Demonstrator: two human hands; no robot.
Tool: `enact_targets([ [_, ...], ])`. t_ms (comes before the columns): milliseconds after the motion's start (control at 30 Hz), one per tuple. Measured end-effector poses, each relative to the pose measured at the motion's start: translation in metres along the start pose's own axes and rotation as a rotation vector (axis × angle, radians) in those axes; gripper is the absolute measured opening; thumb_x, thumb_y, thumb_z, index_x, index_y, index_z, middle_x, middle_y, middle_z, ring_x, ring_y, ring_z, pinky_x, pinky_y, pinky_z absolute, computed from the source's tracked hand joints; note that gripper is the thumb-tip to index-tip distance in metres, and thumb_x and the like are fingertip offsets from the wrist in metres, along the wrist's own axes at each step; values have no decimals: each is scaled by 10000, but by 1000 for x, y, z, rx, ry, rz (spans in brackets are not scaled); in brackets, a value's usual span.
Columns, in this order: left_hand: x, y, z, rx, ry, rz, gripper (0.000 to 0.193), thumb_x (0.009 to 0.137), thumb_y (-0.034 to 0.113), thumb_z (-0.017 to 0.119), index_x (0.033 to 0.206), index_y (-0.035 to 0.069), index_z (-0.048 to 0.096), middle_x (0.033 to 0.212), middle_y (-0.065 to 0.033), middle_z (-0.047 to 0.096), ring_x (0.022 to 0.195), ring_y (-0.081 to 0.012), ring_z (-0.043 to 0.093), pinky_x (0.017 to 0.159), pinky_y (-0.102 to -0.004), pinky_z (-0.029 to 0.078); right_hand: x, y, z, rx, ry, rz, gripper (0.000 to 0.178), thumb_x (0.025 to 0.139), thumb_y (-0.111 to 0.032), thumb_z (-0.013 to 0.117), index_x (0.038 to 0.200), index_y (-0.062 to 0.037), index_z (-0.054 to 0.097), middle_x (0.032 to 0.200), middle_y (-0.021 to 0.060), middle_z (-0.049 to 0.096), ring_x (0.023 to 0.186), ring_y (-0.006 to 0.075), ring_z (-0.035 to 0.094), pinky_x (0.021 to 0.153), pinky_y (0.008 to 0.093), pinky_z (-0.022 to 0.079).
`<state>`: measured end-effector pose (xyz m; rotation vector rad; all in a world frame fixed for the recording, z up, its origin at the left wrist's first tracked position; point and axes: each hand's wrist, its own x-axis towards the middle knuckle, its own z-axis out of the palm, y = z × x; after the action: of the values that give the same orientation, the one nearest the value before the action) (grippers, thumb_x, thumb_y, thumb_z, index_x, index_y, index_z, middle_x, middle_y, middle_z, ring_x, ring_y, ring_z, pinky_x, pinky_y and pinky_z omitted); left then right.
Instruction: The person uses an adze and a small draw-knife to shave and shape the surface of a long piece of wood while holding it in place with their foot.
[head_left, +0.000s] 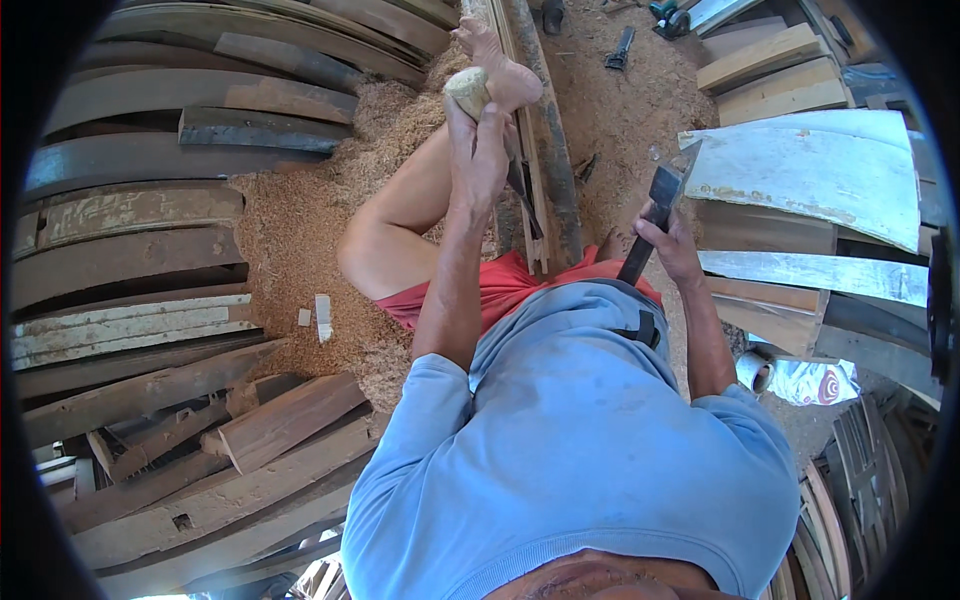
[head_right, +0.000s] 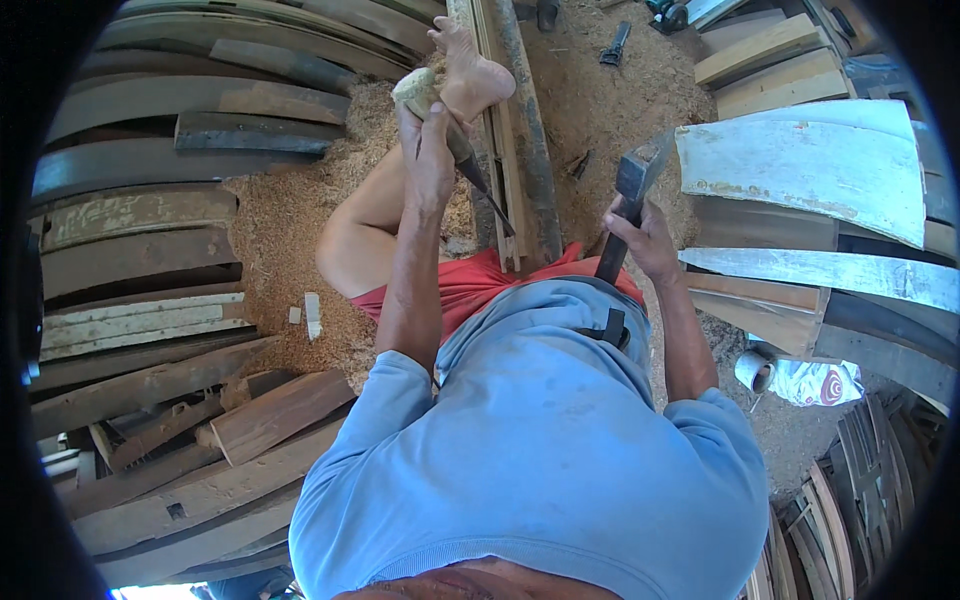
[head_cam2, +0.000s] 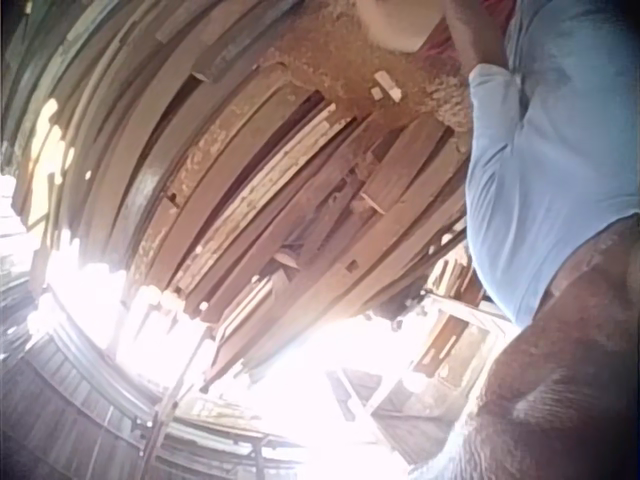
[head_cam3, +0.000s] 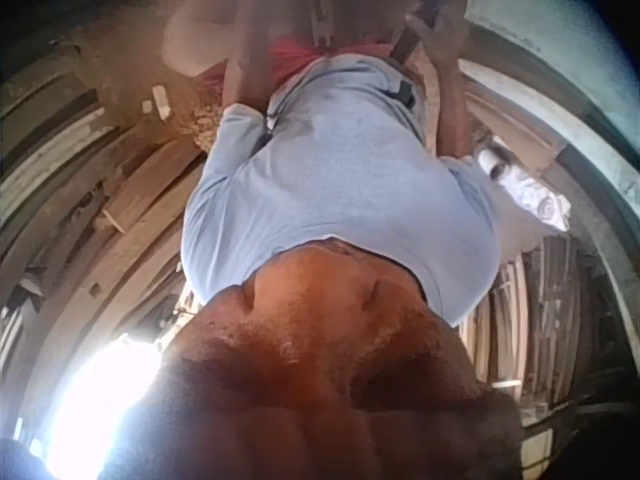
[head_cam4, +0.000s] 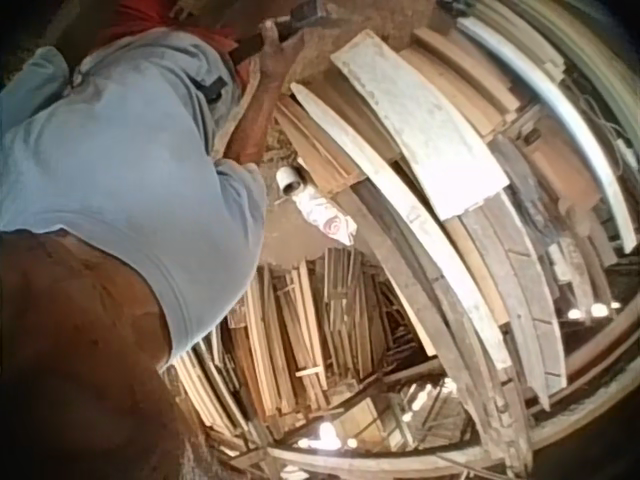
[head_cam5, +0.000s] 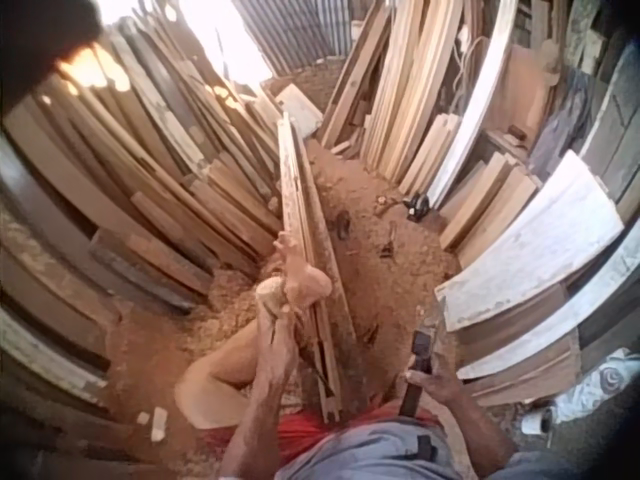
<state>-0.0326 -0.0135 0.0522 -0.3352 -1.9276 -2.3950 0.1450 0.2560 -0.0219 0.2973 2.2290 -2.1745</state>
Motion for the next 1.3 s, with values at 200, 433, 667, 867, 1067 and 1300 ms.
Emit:
enact_targets([
  [200,2,20,-13,211,-186,105,336,953,145,691,1219,31,520,1016,-53,614,838,-90,592,684,-255,511,2,-78,15,-176,130,-116,204,893,-179,756,937,-47,605,785,23,644,710,95,615,654,267,502],
  [433,-3,22,-14,158,-26,29,226,907,157,765,961,18,595,710,-18,619,630,-106,626,561,-246,510,17,-177,31,-44,195,-597,188,931,-53,674,1087,4,586,883,116,676,740,152,650,705,334,549],
  [667,-14,23,8,38,100,10,207,939,184,731,877,47,589,657,-20,612,547,-81,594,464,-231,451,39,-233,35,223,95,-986,217,911,31,666,1100,20,561,804,147,654,674,183,634,627,348,553],
  [867,-23,17,18,180,85,151,211,939,159,727,815,67,584,670,25,600,544,-51,567,475,-220,427,39,-263,38,251,140,-1062,78,927,-16,655,993,22,636,781,101,656,665,169,632,632,335,547],
  [1067,-37,12,16,248,-15,37,114,920,78,698,903,29,596,772,36,605,694,-32,536,601,-218,447,41,-289,21,259,94,-1027,59,983,-31,596,1020,8,619,903,143,620,809,240,610,794,452,534],
  [1300,-55,27,27,225,-54,56,106,919,69,687,842,44,618,682,31,600,607,-35,543,538,-221,438,51,-256,79,-919,-132,-700,204,868,-168,705,1020,-40,660,783,166,701,743,262,721,636,409,553],
])
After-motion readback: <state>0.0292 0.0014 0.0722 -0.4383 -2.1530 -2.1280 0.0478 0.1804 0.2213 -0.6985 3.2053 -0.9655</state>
